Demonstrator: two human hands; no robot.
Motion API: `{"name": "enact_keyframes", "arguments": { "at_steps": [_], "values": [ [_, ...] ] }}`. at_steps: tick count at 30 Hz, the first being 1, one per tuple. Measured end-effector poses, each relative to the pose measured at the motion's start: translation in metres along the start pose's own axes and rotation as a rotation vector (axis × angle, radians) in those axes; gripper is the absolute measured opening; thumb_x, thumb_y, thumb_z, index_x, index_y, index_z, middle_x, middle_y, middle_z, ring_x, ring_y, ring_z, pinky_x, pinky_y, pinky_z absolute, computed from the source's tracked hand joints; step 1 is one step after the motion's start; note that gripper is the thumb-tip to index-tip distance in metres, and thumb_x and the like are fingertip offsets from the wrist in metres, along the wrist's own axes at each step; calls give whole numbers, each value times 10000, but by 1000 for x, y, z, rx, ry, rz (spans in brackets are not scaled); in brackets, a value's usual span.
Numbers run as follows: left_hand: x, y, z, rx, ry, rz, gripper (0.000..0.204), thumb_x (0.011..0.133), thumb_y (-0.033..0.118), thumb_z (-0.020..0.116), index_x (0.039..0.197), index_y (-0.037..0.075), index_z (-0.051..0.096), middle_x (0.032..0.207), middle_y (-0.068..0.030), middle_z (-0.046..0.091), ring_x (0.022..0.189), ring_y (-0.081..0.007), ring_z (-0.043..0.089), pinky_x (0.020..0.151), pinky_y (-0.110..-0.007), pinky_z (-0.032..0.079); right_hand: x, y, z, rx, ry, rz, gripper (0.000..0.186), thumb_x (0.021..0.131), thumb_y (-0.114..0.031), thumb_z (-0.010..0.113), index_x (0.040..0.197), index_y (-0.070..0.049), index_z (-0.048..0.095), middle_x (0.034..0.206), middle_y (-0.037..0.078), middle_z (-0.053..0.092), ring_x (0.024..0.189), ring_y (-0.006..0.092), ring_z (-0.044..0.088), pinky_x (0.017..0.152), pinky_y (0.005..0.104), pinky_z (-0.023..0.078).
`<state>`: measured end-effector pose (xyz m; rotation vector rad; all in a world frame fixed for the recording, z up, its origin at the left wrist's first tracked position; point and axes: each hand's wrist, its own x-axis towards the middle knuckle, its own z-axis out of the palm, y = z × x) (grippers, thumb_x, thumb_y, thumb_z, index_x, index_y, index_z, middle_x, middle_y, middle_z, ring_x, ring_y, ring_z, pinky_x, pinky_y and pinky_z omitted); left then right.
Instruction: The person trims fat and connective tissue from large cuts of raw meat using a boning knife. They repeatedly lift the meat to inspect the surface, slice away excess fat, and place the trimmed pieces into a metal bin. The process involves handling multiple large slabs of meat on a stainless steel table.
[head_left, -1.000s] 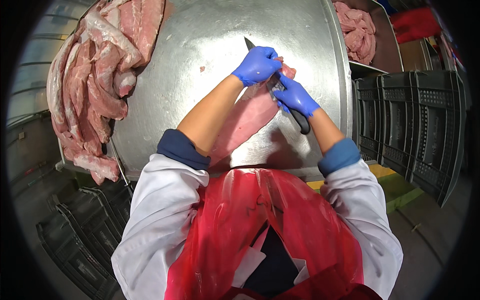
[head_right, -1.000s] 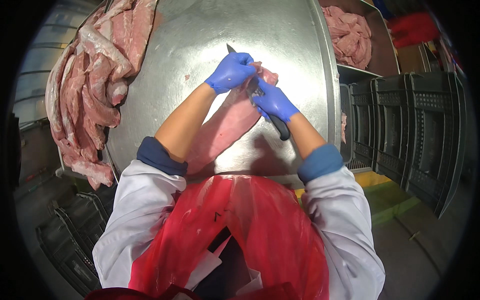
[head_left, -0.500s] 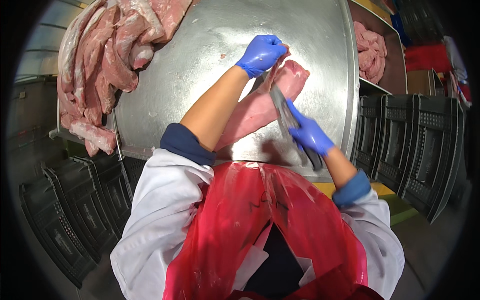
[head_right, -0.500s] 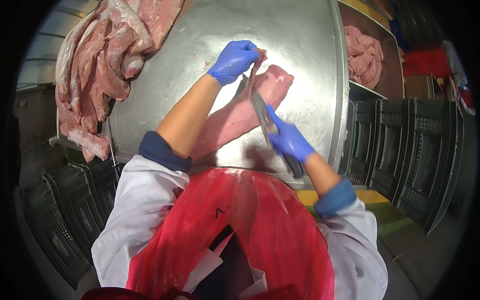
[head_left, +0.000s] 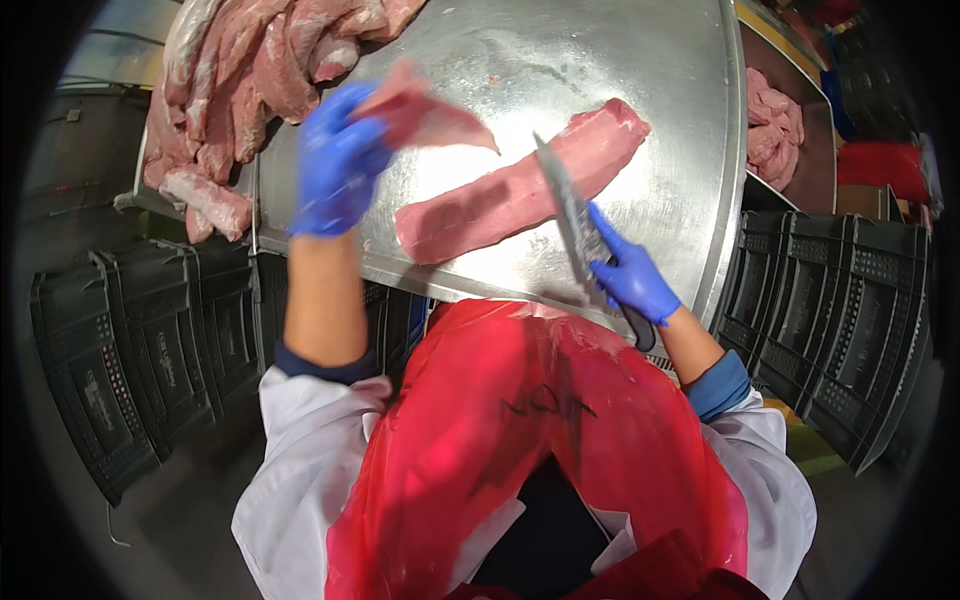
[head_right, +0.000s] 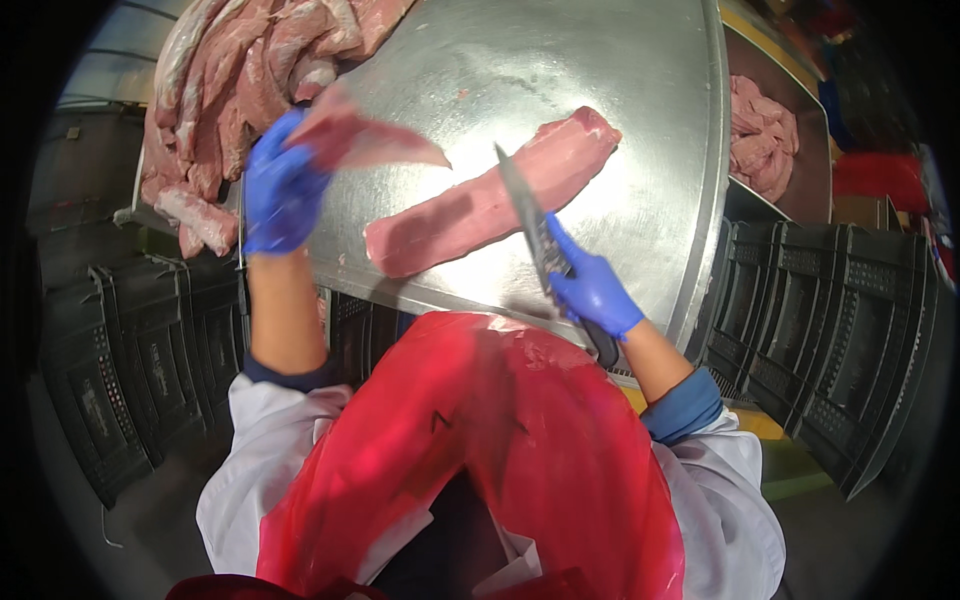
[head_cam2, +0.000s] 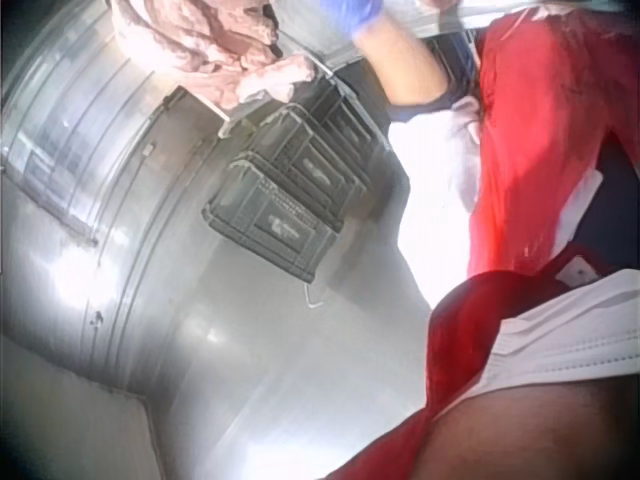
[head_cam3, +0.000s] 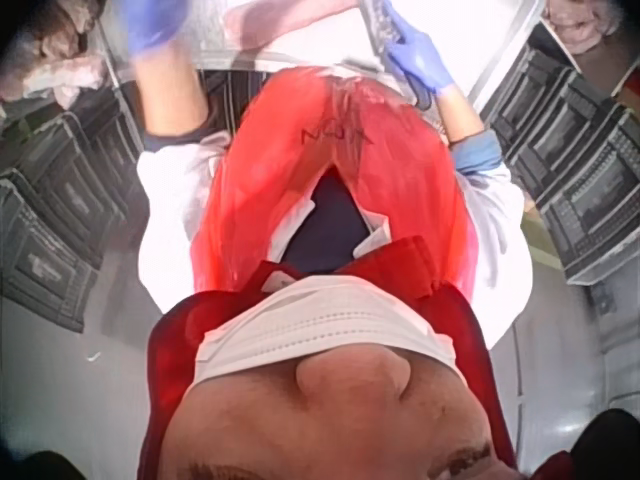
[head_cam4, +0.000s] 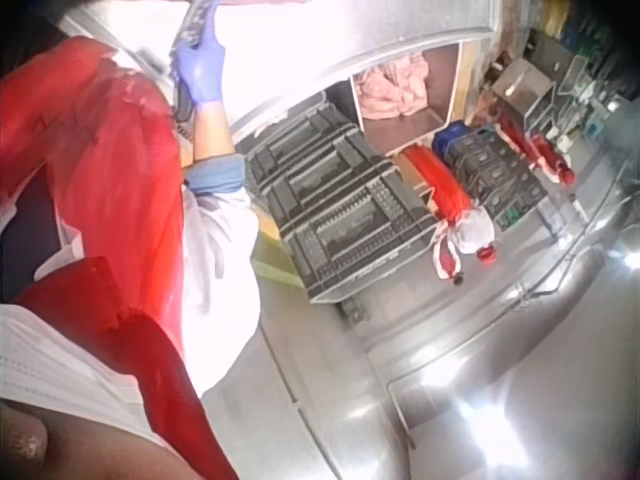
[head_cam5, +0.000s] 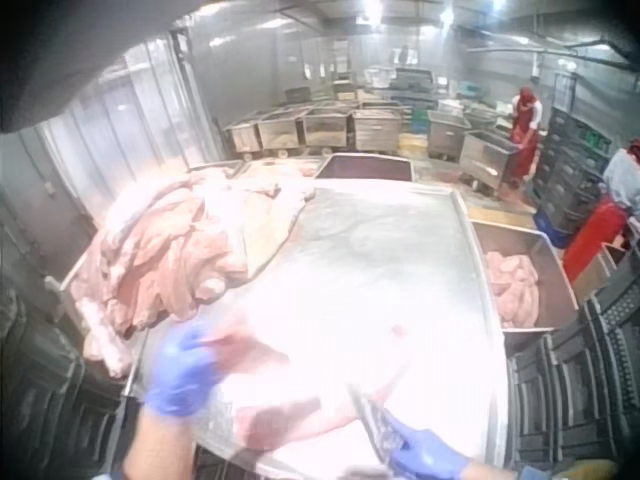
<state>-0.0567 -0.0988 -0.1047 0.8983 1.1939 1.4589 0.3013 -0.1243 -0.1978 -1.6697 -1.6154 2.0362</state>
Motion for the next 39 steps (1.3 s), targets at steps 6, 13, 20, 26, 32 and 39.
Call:
{"name": "enact_keyframes", "arguments": {
  "at_steps": [6,13,20,26,32,39],
  "values": [
    [-149,53,-197,268,338,-2,326,823,216,672,1092,44,603,923,-22,624,782,-135,607,746,-277,510,51,10,-41,119,312,-180,792,932,-55,561,1602,-321,233,773,70,636,585,113,584,517,291,514],
    [-251,-66,-401,1741,317,-733,451,826,325,736,1117,-9,651,899,-179,692,813,-354,677,738,-420,544,118,16,-33,-82,341,-324,793,926,-118,573,1604,-316,211,846,179,686,685,265,679,646,373,561],
    [-24,-179,-57,899,-221,-256,920,624,372,921,1342,-11,493,1293,-203,605,1205,-329,596,1038,-409,472,173,32,-35,-507,618,-493,737,928,-200,499,1593,-336,211,994,305,684,872,453,690,789,492,550],
    [-10,-178,19,1332,-566,-475,637,568,398,845,1062,23,700,1224,-226,628,1118,-390,611,959,-440,495,151,7,-44,-822,591,-323,747,930,-153,529,1583,-362,233,931,320,673,812,473,682,734,515,540],
    [-67,-214,36,1541,-217,205,426,627,296,799,961,73,657,1006,-153,616,988,-354,592,851,-462,498,108,-5,3,-644,286,-452,745,905,-67,496,1588,-253,265,1118,287,666,930,431,694,851,472,537],
    [-44,-199,27,1382,-89,-112,533,662,354,815,1067,58,637,1056,-210,685,989,-383,673,843,-466,549,32,49,39,-895,135,-187,857,875,-28,448,1613,-276,92,939,286,682,858,454,672,800,534,523]
  ]
}}
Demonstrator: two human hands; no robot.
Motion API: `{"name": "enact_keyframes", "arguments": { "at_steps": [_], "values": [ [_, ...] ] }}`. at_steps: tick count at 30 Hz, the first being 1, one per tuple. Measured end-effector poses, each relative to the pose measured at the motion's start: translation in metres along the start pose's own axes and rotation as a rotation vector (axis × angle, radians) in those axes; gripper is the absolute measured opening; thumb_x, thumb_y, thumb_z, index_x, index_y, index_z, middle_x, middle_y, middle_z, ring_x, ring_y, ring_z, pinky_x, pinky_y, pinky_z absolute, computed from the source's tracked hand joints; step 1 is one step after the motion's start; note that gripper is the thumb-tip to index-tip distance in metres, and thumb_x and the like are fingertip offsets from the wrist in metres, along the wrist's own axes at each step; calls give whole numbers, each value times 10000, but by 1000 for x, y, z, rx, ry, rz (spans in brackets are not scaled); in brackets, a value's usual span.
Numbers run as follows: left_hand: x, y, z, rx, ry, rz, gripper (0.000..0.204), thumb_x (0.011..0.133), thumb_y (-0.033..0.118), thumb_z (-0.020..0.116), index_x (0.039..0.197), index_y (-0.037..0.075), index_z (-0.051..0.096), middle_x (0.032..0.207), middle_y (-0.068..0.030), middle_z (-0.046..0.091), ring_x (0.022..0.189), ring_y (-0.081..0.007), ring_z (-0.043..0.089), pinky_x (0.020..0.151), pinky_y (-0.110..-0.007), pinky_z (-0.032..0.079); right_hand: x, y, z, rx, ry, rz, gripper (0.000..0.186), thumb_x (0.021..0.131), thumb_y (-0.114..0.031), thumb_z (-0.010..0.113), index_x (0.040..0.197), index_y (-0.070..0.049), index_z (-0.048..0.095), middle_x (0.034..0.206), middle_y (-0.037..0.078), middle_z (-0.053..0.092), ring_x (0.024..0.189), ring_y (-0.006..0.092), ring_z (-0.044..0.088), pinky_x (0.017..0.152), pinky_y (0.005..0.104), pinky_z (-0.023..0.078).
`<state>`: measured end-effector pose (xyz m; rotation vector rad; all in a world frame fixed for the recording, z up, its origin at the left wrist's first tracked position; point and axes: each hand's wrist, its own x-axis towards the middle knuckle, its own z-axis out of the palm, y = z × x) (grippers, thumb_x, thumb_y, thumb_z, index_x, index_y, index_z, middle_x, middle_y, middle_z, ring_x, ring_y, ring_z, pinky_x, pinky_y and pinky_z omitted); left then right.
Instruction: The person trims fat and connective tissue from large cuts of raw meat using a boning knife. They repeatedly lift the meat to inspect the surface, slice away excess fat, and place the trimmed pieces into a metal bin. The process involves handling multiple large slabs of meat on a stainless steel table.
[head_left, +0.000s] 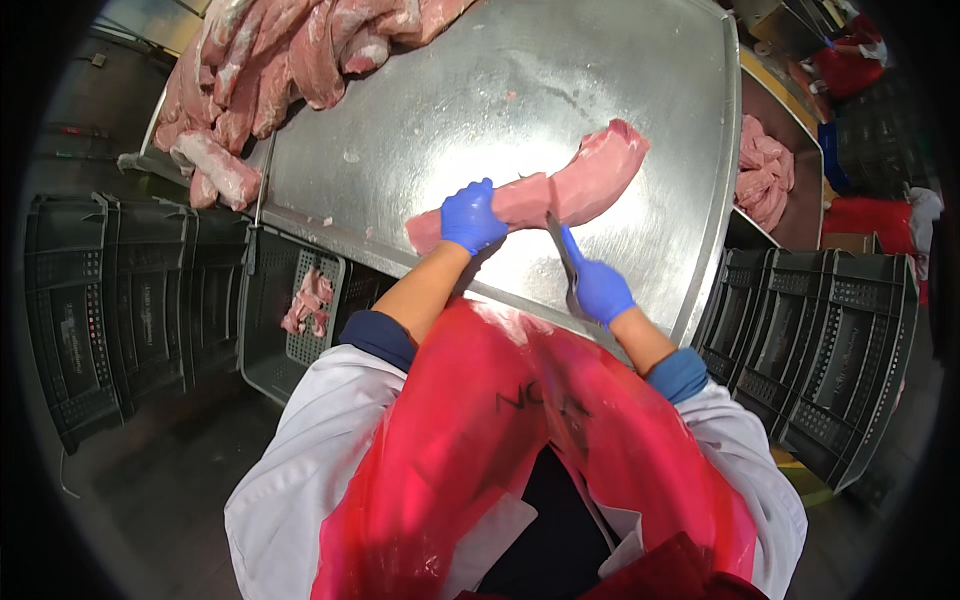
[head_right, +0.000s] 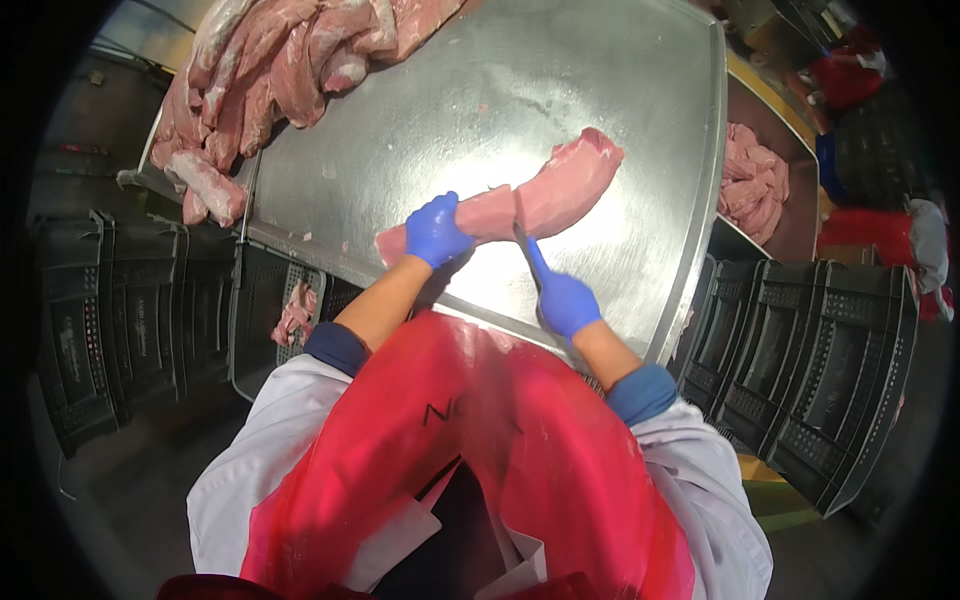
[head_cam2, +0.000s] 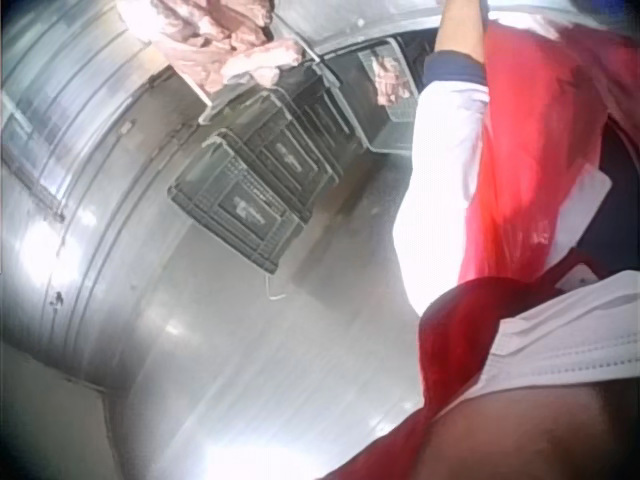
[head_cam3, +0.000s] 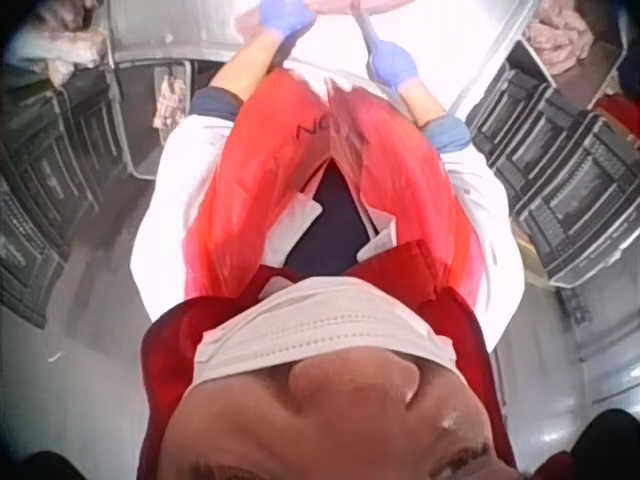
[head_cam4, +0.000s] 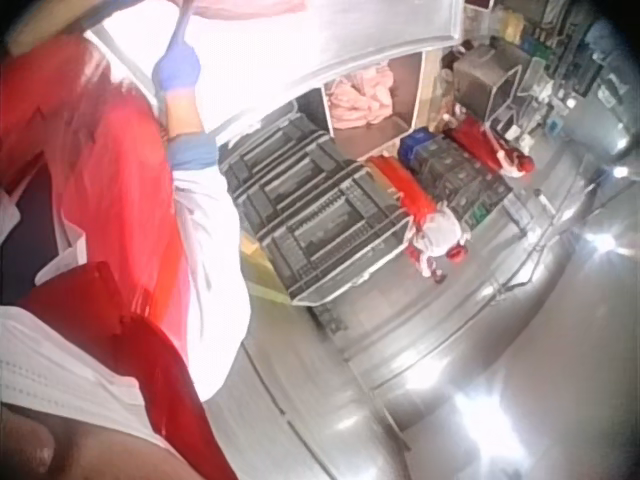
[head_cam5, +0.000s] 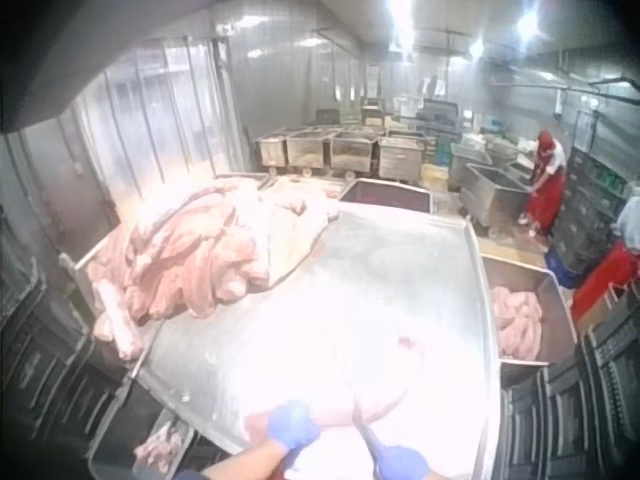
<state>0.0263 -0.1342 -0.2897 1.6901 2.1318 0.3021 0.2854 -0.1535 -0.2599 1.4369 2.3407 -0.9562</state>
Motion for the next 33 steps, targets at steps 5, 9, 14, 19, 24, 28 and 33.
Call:
{"name": "enact_keyframes", "arguments": {
  "at_steps": [5,9,14,19,24,28,33],
  "values": [
    [33,-107,-15,-786,-149,-396,713,697,298,874,1270,-36,611,1101,-154,704,983,-245,680,876,-377,557,-55,46,27,173,-76,-71,755,939,-144,434,1609,-254,103,881,311,665,774,484,649,763,560,505],
    [36,-41,-58,-1524,-245,-219,647,859,169,756,1421,-2,486,1321,-111,610,1174,-235,614,1013,-391,506,-111,95,34,450,74,-178,770,959,-137,563,1612,-193,160,1172,273,668,936,415,700,885,422,541],
    [82,177,-126,-1705,-452,351,442,973,218,631,1376,71,524,1368,-66,568,1270,-227,537,1105,-401,406,-125,133,44,616,315,115,803,915,-86,601,1610,-186,211,1112,201,692,863,277,702,818,338,528],
    [107,176,51,112,-106,215,1142,729,686,751,1518,9,278,1487,-252,388,1347,-435,454,1130,-480,369,-105,140,48,825,638,88,812,908,9,560,1612,-192,210,1267,161,668,990,207,688,845,290,526],
    [114,143,40,136,-311,42,1106,638,442,848,1479,-39,316,1388,-282,495,1223,-389,581,972,-462,519,-132,149,90,996,821,122,860,901,91,512,1625,-228,175,947,29,623,626,77,513,531,223,436],
    [148,88,40,-259,-433,-16,1029,591,399,862,1383,-106,441,1208,-264,635,1072,-349,671,899,-413,560,-150,135,84,1235,768,236,874,896,100,522,1623,-247,181,797,9,572,553,81,495,476,234,414],
    [167,224,-3,-1415,-669,317,959,798,302,812,1538,0,280,1494,-188,441,1281,-268,524,1081,-381,448,-110,131,65,1310,779,272,906,899,115,528,1624,-285,161,763,33,576,517,101,497,451,237,404]
  ]
}}
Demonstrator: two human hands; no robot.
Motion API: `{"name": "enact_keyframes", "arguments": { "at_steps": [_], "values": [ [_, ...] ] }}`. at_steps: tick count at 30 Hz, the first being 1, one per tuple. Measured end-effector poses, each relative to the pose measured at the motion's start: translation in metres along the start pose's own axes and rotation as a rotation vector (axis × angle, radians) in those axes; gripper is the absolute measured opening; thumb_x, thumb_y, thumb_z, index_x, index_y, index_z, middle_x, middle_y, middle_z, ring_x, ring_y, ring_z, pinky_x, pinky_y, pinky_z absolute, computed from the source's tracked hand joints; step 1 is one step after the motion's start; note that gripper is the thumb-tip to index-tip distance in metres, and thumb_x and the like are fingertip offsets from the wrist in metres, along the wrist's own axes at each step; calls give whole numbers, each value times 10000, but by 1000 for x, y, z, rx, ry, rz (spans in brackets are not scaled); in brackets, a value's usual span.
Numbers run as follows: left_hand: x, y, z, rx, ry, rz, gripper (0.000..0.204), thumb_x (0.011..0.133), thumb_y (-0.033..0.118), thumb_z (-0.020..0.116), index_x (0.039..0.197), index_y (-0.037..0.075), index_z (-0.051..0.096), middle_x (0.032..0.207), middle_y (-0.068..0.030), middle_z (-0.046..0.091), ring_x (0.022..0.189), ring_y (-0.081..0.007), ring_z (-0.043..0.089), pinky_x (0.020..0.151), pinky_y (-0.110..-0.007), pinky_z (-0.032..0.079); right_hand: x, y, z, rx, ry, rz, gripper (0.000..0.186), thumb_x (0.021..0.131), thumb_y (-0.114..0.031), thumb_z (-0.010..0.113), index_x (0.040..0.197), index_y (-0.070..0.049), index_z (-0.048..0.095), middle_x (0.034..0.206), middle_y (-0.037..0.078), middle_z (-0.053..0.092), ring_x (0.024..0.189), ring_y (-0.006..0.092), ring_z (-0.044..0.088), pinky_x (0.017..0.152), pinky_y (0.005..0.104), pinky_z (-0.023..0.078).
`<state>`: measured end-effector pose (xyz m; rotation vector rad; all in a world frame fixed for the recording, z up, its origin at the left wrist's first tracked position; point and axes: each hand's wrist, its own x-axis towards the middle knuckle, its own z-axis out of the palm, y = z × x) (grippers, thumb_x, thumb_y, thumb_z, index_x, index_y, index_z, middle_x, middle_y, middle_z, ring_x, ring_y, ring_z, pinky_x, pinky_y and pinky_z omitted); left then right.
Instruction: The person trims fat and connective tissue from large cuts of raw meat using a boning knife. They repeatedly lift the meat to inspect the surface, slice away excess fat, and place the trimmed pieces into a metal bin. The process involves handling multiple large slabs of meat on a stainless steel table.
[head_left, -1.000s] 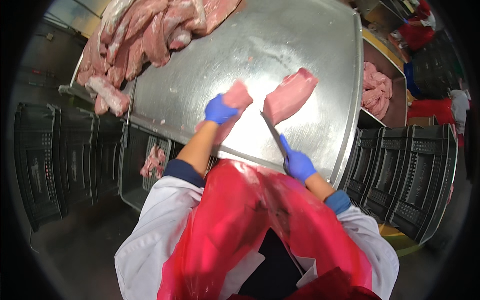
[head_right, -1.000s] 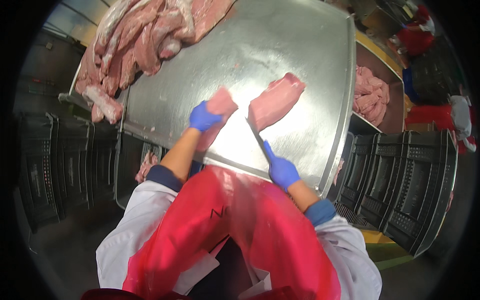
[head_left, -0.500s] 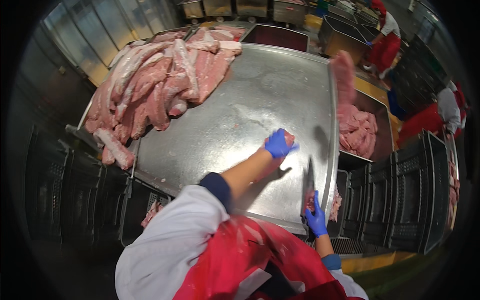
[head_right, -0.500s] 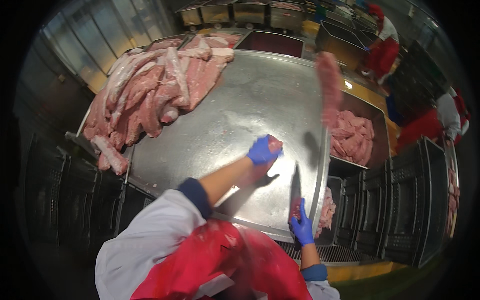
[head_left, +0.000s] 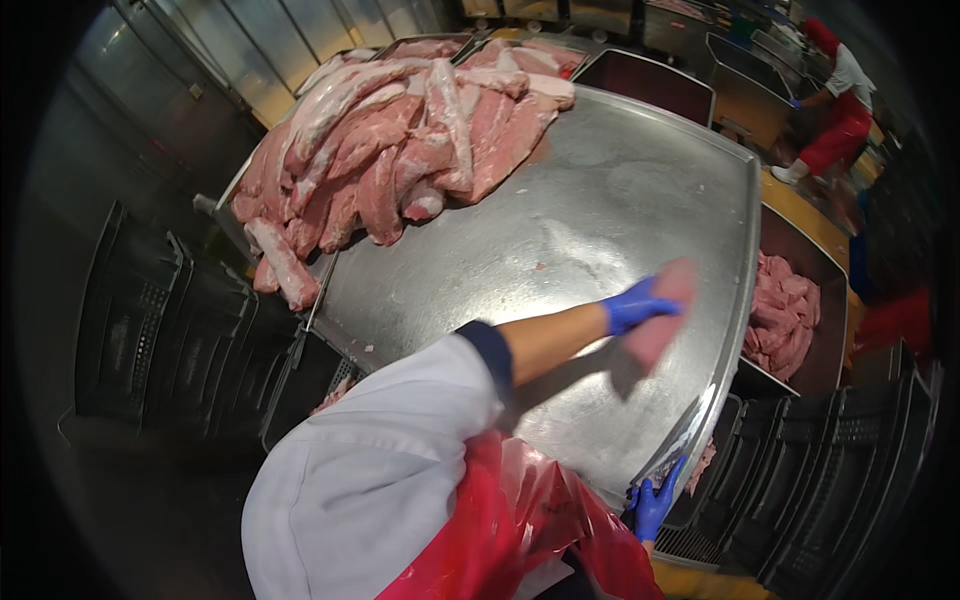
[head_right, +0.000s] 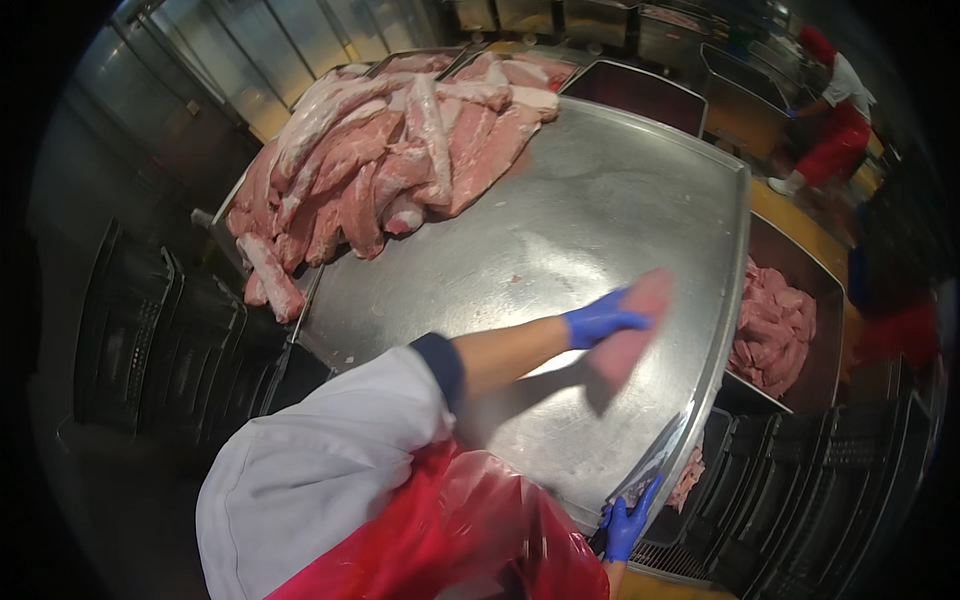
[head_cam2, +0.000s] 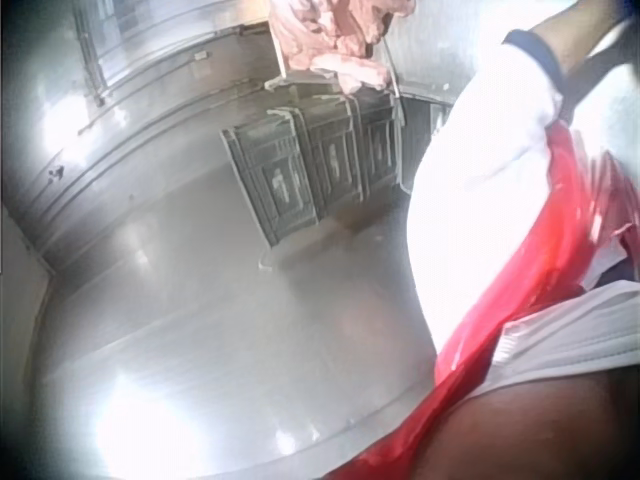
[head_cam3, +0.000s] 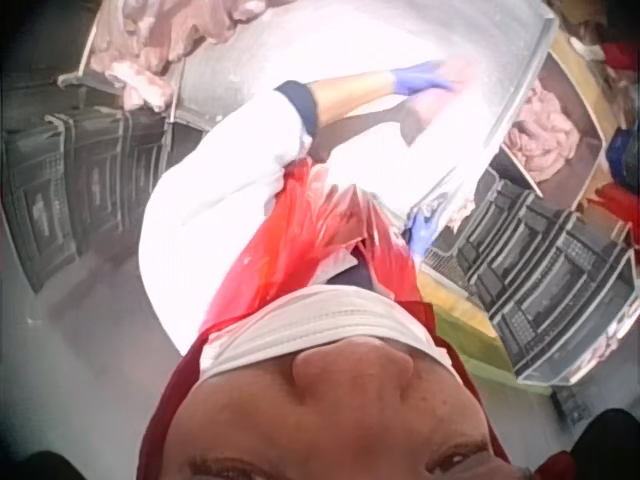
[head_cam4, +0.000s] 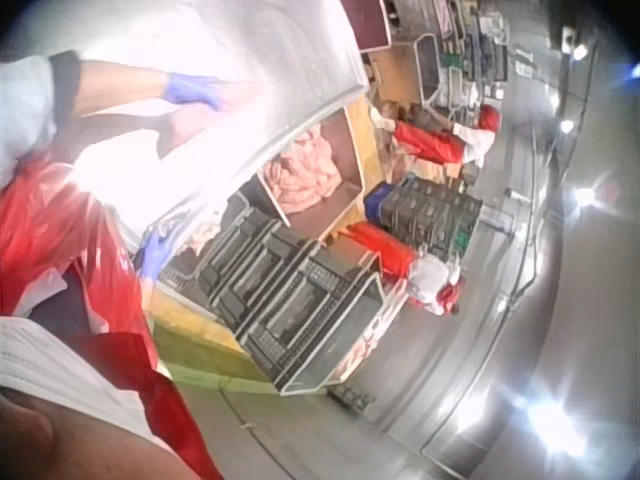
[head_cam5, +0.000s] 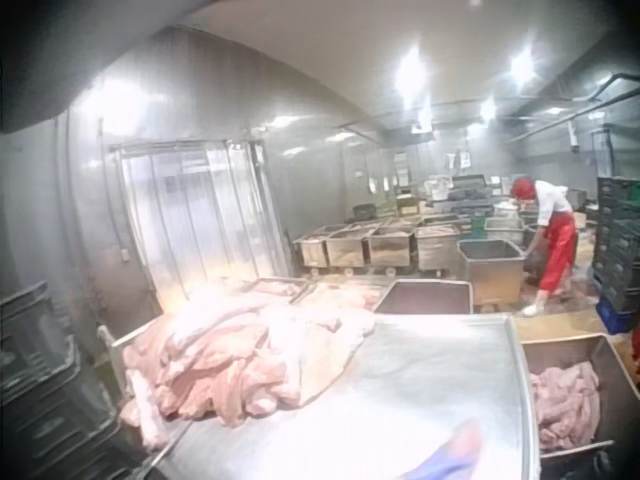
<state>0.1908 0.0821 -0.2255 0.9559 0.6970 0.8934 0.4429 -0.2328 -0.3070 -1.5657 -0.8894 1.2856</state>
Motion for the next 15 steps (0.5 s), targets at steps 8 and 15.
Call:
{"name": "enact_keyframes", "arguments": {
  "at_steps": [8,15],
  "values": [
    [101,104,-250,1419,538,143,783,678,549,831,1176,-25,642,1156,-249,657,1060,-380,645,947,-468,507,86,0,49,6,-47,135,886,922,68,492,1621,-318,110,704,43,559,473,106,500,403,261,459],
    [25,75,-467,1715,1090,-360,948,625,372,895,1349,-81,482,1455,-284,450,1337,-361,495,1122,-399,406,90,-5,57,8,70,222,894,926,87,506,1623,-310,112,741,54,564,501,119,504,453,265,466]
  ]
}}
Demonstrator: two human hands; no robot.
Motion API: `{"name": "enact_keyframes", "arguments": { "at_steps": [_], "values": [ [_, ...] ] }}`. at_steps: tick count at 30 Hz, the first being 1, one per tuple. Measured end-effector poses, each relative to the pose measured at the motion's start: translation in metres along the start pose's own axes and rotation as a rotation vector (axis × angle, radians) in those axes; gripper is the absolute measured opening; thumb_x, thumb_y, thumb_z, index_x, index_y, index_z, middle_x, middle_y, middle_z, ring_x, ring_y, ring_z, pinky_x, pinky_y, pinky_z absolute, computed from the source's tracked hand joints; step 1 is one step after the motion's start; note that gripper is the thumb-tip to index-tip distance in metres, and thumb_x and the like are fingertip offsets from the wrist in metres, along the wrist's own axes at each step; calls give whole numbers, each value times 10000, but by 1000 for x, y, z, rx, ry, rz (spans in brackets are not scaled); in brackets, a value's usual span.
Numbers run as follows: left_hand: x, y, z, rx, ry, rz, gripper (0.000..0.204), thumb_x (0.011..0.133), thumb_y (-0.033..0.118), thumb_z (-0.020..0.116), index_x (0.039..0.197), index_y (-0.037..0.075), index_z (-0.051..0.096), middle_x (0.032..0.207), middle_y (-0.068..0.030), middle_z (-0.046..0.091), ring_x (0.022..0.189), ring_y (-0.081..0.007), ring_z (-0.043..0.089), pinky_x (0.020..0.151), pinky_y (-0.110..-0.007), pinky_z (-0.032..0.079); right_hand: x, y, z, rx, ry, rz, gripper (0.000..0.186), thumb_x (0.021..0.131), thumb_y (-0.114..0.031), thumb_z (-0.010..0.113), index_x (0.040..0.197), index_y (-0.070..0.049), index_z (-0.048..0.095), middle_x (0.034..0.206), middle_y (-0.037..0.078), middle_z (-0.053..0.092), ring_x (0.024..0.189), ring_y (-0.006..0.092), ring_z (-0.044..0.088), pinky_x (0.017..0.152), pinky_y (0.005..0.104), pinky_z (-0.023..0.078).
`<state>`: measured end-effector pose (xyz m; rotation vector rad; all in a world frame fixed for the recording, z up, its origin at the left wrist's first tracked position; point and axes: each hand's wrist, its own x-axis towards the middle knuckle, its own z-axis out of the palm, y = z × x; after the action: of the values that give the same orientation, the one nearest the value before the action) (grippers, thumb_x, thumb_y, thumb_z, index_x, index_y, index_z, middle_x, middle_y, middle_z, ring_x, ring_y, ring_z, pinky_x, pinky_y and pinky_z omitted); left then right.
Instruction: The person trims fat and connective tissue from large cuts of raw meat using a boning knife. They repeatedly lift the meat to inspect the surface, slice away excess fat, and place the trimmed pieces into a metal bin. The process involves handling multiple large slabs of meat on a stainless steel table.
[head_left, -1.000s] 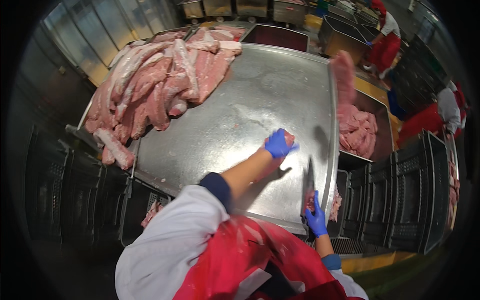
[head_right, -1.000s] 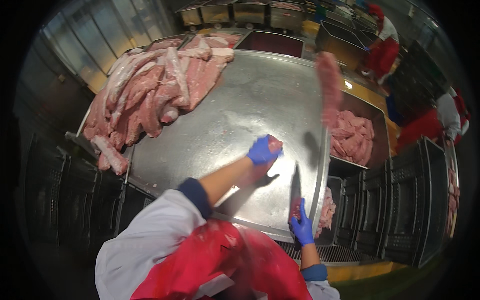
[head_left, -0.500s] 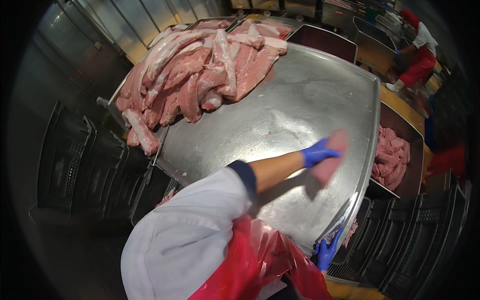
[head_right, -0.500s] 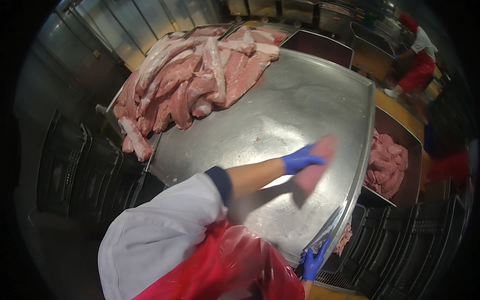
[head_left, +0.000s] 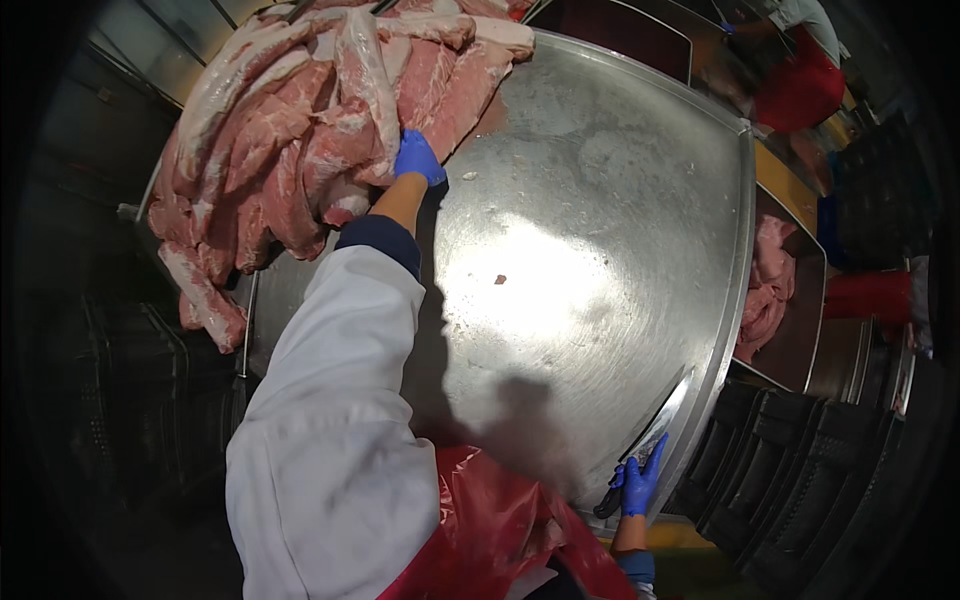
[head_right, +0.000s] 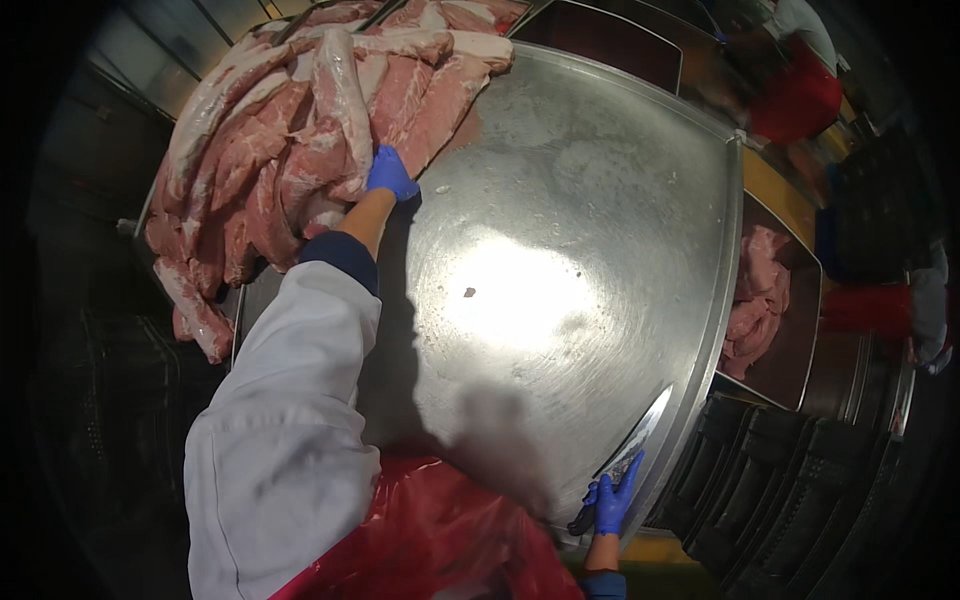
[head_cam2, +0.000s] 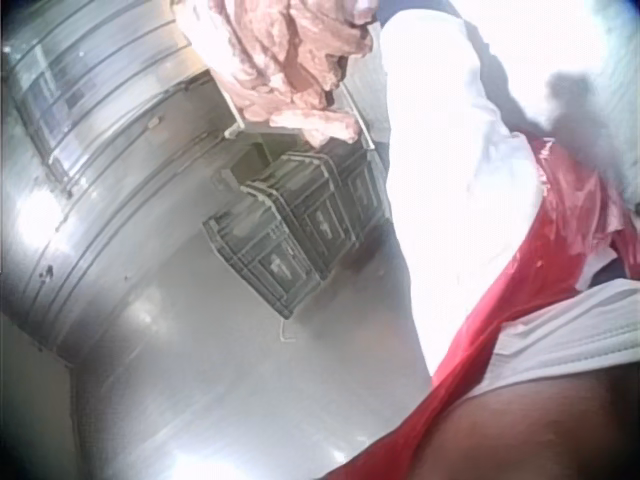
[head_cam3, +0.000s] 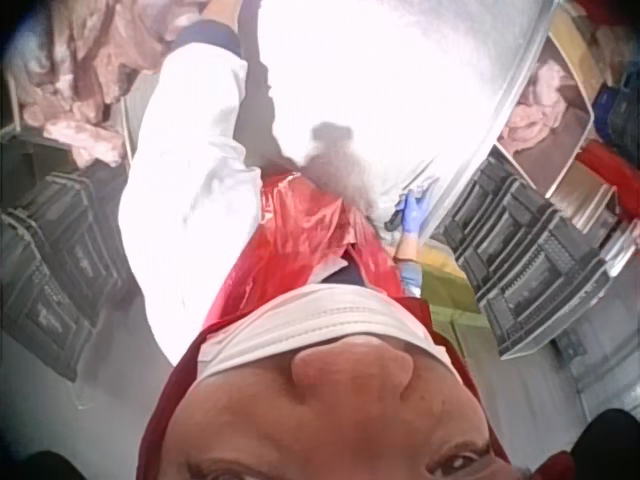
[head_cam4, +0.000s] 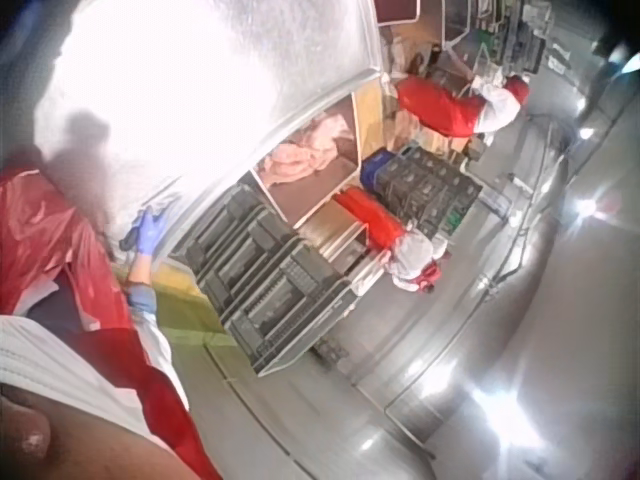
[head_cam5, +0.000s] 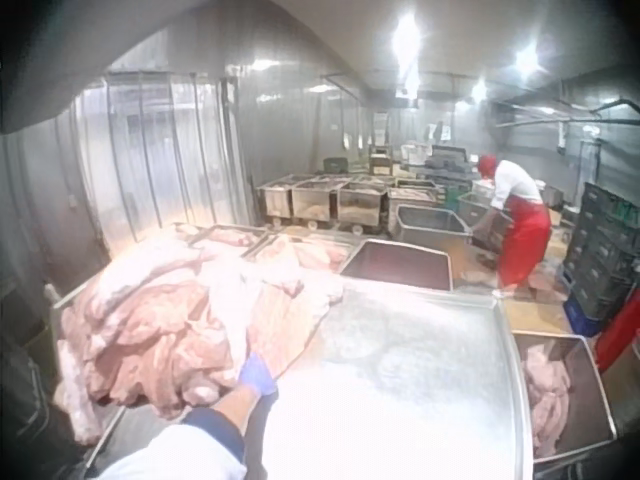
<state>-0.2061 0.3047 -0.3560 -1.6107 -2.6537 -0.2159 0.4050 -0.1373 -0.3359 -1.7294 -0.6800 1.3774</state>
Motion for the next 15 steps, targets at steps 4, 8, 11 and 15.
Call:
{"name": "enact_keyframes", "arguments": {
  "at_steps": [4,8,11,15],
  "values": [
    [44,8,0,128,-64,21,1028,628,419,887,1373,-117,424,1474,-309,406,1361,-363,470,1135,-390,400,-4,-3,1,-54,28,22,887,928,94,508,1622,-308,128,765,53,568,522,115,506,459,256,462],
    [48,22,-32,25,-296,43,1043,602,445,902,1372,-91,446,1407,-275,507,1298,-353,542,1094,-389,449,-7,-2,3,-24,91,36,880,929,104,504,1621,-301,141,766,55,563,527,116,504,460,252,460],
    [31,-6,-6,4,-82,25,1004,569,440,923,1329,-65,503,1318,-242,597,1199,-347,619,1038,-392,493,4,4,2,-41,59,-31,877,930,104,505,1621,-295,140,762,54,561,527,119,512,450,251,461],
    [3,25,-27,4,-175,-51,966,555,460,921,1290,-36,538,1258,-231,637,1159,-321,650,1020,-398,506,0,16,-2,-45,73,3,868,929,94,514,1621,-281,148,777,46,566,530,118,529,433,249,465]
  ]
}}
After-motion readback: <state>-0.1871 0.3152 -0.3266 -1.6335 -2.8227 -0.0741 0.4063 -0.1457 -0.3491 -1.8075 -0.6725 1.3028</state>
